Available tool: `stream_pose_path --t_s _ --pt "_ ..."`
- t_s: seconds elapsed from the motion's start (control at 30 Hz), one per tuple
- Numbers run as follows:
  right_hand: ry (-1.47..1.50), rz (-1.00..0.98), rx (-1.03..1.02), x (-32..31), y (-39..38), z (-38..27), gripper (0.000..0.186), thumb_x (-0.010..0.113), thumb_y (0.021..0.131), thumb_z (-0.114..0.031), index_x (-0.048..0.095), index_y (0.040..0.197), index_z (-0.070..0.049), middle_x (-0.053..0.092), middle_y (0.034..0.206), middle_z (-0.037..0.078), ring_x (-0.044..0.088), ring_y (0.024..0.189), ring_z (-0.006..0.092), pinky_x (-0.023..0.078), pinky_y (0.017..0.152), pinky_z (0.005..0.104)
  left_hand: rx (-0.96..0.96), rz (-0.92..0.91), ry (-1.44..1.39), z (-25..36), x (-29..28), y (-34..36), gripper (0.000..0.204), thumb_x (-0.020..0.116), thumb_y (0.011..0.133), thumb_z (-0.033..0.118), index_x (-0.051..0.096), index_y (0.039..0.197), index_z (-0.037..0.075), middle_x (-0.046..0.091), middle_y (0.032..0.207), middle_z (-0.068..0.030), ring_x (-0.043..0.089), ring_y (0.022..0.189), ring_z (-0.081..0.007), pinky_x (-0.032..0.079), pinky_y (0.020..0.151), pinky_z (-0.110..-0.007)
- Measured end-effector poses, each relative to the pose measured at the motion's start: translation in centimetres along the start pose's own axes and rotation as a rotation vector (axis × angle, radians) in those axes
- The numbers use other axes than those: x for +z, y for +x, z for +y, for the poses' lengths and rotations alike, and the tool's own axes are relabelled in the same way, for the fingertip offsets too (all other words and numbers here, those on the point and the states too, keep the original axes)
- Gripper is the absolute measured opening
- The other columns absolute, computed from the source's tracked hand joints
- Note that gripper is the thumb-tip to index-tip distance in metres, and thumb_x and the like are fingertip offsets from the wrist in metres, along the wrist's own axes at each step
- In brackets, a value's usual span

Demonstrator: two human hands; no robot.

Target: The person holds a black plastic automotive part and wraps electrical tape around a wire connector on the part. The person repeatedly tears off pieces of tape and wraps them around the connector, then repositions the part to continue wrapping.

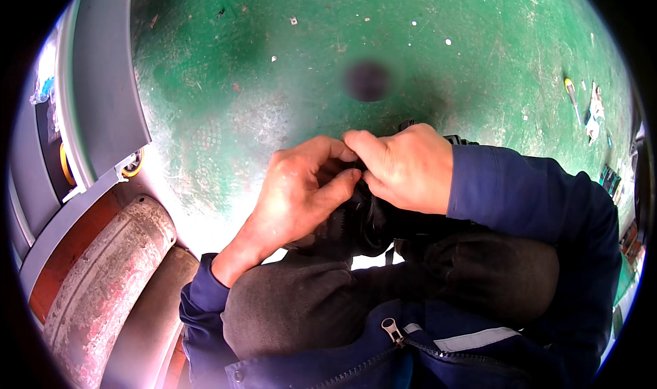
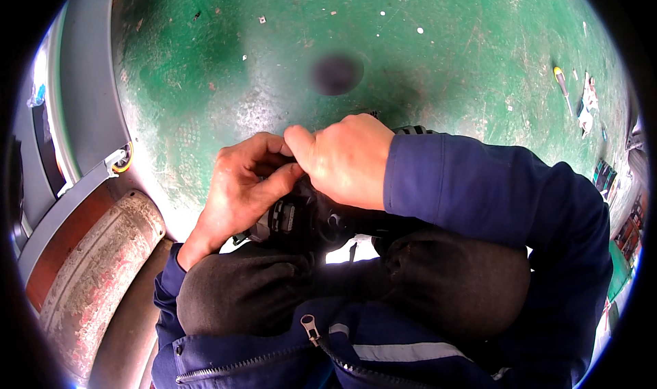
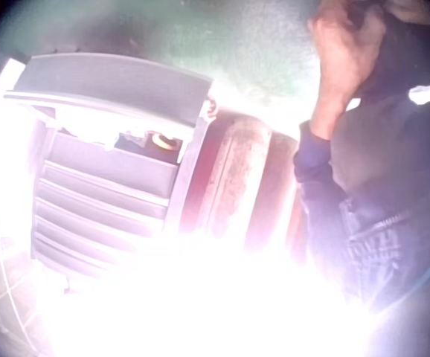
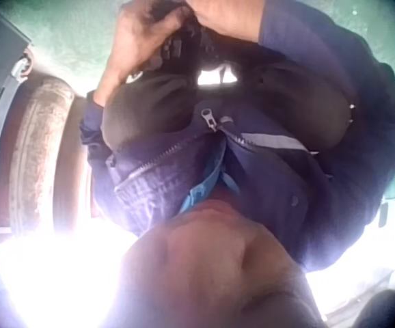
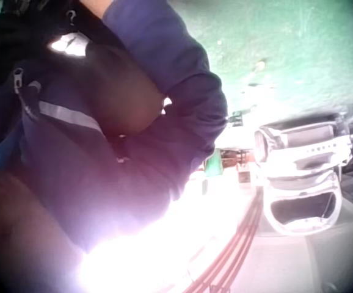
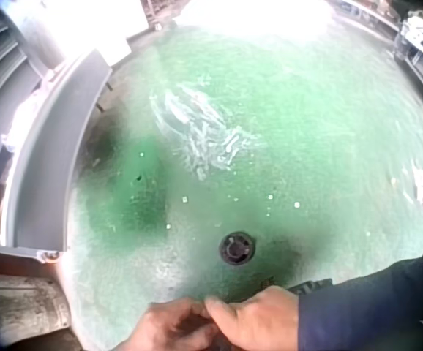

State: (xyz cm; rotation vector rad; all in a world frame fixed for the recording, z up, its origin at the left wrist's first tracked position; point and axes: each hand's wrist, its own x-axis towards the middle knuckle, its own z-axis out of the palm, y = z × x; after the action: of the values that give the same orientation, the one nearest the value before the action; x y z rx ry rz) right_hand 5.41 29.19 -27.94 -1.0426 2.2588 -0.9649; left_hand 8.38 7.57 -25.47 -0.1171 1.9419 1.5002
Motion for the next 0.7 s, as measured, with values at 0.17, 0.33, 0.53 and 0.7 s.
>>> stream_pose_path --t_s 0.17,0.33,0.53,0.7 --pt "-0.167 0.037 -0.174 0.2 0.0 -0.1 0.052 0.061 0.091 -0.015 0.050 0.132 0.015 0.067 0.067 0.014 0.068 0.053 0.0300 0.051 0.044 0.0433 0.032 0.046 0.018 -0.3 -0.1 0.0 0.017 0.074 0.092 0.002 0.060 0.100 -0.006 0.074 0.084 -0.0132 0.073 0.079 -0.0152 0.060 0.070 -0.033" --pt "-0.227 0.027 -0.229 0.3 0.0 0.3 0.056 0.060 0.092 -0.016 0.048 0.135 0.017 0.068 0.069 0.013 0.069 0.054 0.0278 0.051 0.044 0.0423 -0.037 0.027 -0.010 0.0 -0.2 0.0 0.015 0.072 0.094 0.002 0.060 0.099 -0.004 0.072 0.086 -0.0087 0.070 0.079 -0.0121 0.058 0.071 -0.030" --pt "0.140 -0.199 0.101 -2.4 0.4 0.2 0.065 0.074 0.085 -0.009 0.048 0.143 0.002 0.073 0.086 0.017 0.072 0.072 0.0365 0.057 0.060 0.0456 -0.110 -0.003 -0.308 -1.3 -0.3 0.3 0.015 0.072 0.095 0.003 0.060 0.102 0.000 0.069 0.092 -0.0032 0.065 0.086 -0.0087 0.055 0.077 -0.027" --pt "0.306 0.029 0.110 -2.0 -0.7 1.9 0.032 0.075 0.087 -0.014 0.067 0.112 0.003 0.072 0.090 0.016 0.071 0.078 0.0363 0.055 0.066 0.0441 -0.145 -0.003 -0.345 -1.5 -0.1 0.2 0.016 0.073 0.095 0.004 0.059 0.103 0.000 0.068 0.092 -0.0035 0.064 0.086 -0.0080 0.055 0.077 -0.026"
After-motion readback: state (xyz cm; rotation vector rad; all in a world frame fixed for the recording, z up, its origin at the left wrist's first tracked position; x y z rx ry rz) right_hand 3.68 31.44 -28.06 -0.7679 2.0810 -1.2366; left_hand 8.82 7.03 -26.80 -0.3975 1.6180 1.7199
